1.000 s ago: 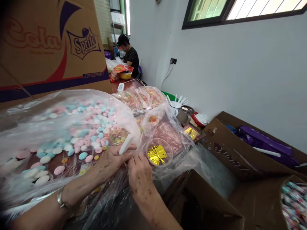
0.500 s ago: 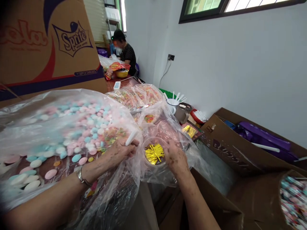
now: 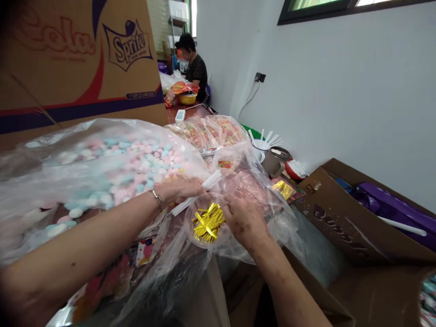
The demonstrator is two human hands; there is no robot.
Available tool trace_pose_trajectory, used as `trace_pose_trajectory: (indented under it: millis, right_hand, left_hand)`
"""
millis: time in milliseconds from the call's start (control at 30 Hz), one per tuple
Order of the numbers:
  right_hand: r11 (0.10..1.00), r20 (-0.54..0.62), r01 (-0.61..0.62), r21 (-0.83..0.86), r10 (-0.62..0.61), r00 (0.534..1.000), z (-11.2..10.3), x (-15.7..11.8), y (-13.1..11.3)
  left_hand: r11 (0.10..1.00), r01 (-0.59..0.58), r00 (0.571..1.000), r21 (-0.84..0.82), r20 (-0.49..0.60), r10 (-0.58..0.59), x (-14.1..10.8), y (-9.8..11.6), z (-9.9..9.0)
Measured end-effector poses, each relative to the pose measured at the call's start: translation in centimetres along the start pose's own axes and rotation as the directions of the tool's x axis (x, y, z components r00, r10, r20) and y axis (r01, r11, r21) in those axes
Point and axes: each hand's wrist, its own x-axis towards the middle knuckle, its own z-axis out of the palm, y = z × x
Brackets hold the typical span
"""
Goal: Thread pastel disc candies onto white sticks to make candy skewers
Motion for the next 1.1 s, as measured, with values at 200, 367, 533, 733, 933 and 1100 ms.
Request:
trace_pose_trajectory:
  millis: [200,367,533,733,933,1100]
  right_hand:
    - [0.996,0.037,-0.018,-0.087,0.021,0.999,3.3,1.6,-1.5]
    - [0.999,0.036,-0.023,-0.049,0.025,0.999,3.7,2.4,-1.7]
    - [0.997,0.034,-0.035,0.062,0.033,0.999,3.0,3.5,0.0]
    - [0.981,-0.045,-0.138,0.136,0.146,0.988,2.9,3.4,2.8]
    - [0.959,-0.051,-0.19,0.209,0.205,0.978,4.2,2.3,4.4]
    - [0.938,-0.095,-0.239,0.249,0.27,0.958,3.8,1.8,6.7]
  left_hand:
    - [0.998,-0.048,0.998,0.028,-0.041,0.049,-2.1,1.2,-2.8]
    - [0.987,-0.156,0.959,0.03,-0.237,0.159,-4.7,1.6,-3.2]
    - [0.961,-0.253,0.911,-0.113,-0.361,0.198,-7.7,0.4,-4.6]
    - [0.946,-0.227,0.955,-0.233,-0.245,0.169,-9.9,-2.7,-4.0]
    - [0.949,-0.18,0.979,-0.26,-0.137,0.148,-8.8,-3.8,-0.3]
    - [0.96,-0.156,0.981,-0.234,-0.148,0.123,-6.2,-3.9,2.4]
